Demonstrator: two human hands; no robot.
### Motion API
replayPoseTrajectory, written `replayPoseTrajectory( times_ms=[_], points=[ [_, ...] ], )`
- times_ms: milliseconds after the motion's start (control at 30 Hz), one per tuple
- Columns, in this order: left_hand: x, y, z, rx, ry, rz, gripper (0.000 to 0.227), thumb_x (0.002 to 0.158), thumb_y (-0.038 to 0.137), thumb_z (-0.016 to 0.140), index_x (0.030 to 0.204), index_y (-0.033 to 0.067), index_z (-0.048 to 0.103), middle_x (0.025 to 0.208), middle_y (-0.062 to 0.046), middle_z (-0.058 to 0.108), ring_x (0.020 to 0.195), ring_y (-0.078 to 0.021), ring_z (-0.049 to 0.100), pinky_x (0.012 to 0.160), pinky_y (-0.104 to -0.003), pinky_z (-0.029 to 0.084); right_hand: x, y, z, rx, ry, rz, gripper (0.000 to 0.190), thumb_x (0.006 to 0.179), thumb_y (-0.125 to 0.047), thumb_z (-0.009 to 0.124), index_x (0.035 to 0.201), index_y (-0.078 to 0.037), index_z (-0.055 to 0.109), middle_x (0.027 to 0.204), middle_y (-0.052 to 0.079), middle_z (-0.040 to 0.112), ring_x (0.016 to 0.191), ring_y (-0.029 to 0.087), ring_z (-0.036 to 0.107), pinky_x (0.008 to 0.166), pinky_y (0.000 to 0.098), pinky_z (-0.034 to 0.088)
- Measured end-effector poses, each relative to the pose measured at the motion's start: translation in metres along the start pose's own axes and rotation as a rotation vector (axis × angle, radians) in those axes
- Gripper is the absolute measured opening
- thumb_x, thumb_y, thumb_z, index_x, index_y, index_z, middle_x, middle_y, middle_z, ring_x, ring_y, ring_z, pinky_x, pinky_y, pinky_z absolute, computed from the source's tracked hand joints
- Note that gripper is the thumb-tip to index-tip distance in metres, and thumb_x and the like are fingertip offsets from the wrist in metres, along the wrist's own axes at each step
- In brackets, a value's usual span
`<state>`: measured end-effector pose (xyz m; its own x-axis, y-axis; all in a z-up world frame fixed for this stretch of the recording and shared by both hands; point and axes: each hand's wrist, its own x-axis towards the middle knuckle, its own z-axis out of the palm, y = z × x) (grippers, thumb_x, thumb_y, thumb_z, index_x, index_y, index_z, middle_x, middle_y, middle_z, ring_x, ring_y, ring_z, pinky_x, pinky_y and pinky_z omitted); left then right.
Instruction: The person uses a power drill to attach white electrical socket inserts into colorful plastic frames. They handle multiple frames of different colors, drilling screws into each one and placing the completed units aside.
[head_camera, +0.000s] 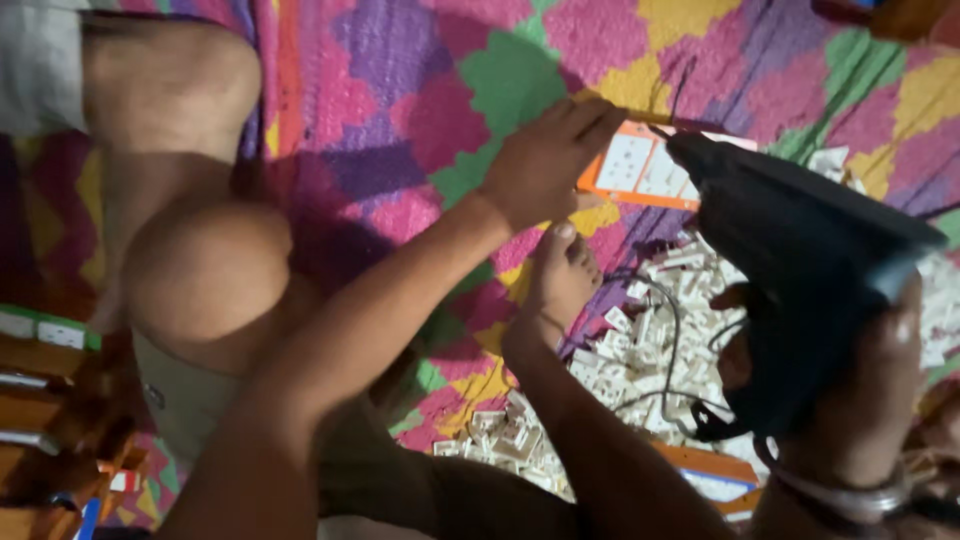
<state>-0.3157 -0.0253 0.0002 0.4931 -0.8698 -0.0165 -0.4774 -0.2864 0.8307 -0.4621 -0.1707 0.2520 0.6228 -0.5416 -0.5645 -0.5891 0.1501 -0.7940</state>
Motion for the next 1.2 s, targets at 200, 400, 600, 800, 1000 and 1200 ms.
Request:
replayPoseTrajectory(
  times_ms=[200,400,600,800,1000,1200],
  points=[
    [-0.007,-0.002,0.002,-0.041,-0.016,-0.007,0.094,0.068,0.031,0.091,0.147,0.0043,0.047,0.145,-0.011,0.051,0.132,-0.0343,0.05,0.104,-0.043,0.05,-0.001,0.006,-0.001,0.091,0.036,0.112,0.101,0.1,-0.077,0.054,0.152,0.009,0.042,0.109,0.026,0.061,0.063,0.026,0.054,0.055,0.0367,0.044],
    [-0.002,0.0,0.005,0.023,-0.047,-0.037,0.096,0.067,0.032,0.092,0.147,0.0071,0.046,0.147,-0.011,0.049,0.133,-0.0349,0.049,0.102,-0.043,0.051,-0.003,0.013,-0.009,0.146,0.037,0.13,0.1,0.103,-0.078,0.055,0.152,0.008,0.041,0.109,0.025,0.061,0.06,0.027,0.053,0.059,0.0393,0.044],
    [-0.001,-0.001,0.003,0.024,-0.056,-0.043,0.096,0.067,0.033,0.092,0.147,0.0068,0.046,0.146,-0.011,0.049,0.131,-0.0337,0.05,0.101,-0.044,0.051,-0.001,0.01,-0.006,0.131,0.013,0.098,0.099,0.104,-0.076,0.055,0.153,0.008,0.039,0.11,0.027,0.06,0.059,0.027,0.052,0.057,0.0377,0.043],
    [-0.001,0.0,0.002,0.015,-0.045,-0.035,0.096,0.068,0.033,0.091,0.148,0.0042,0.046,0.147,-0.01,0.051,0.13,-0.0323,0.052,0.1,-0.042,0.052,0.001,0.012,-0.009,0.09,0.019,0.127,0.098,0.106,-0.077,0.05,0.15,0.009,0.041,0.105,0.025,0.061,0.061,0.026,0.054,0.06,0.038,0.045],
    [0.0,0.0,0.001,0.005,0.015,0.0,0.094,0.068,0.035,0.092,0.146,0.0056,0.048,0.144,-0.011,0.052,0.134,-0.0337,0.05,0.104,-0.044,0.051,0.003,-0.003,0.013,-0.029,0.053,0.132,0.09,0.105,-0.077,0.045,0.15,0.002,0.043,0.092,0.023,0.063,0.057,0.026,0.055,0.048,0.0348,0.045],
    [-0.008,0.008,0.001,-0.007,-0.009,-0.047,0.094,0.072,0.038,0.091,0.15,0.0077,0.046,0.147,-0.01,0.052,0.135,-0.0314,0.051,0.105,-0.044,0.051,0.01,-0.012,0.013,-0.141,0.002,0.037,0.092,0.1,-0.076,0.048,0.153,-0.003,0.03,0.102,0.026,0.063,0.056,0.029,0.057,0.046,0.0367,0.046]
  ],
)
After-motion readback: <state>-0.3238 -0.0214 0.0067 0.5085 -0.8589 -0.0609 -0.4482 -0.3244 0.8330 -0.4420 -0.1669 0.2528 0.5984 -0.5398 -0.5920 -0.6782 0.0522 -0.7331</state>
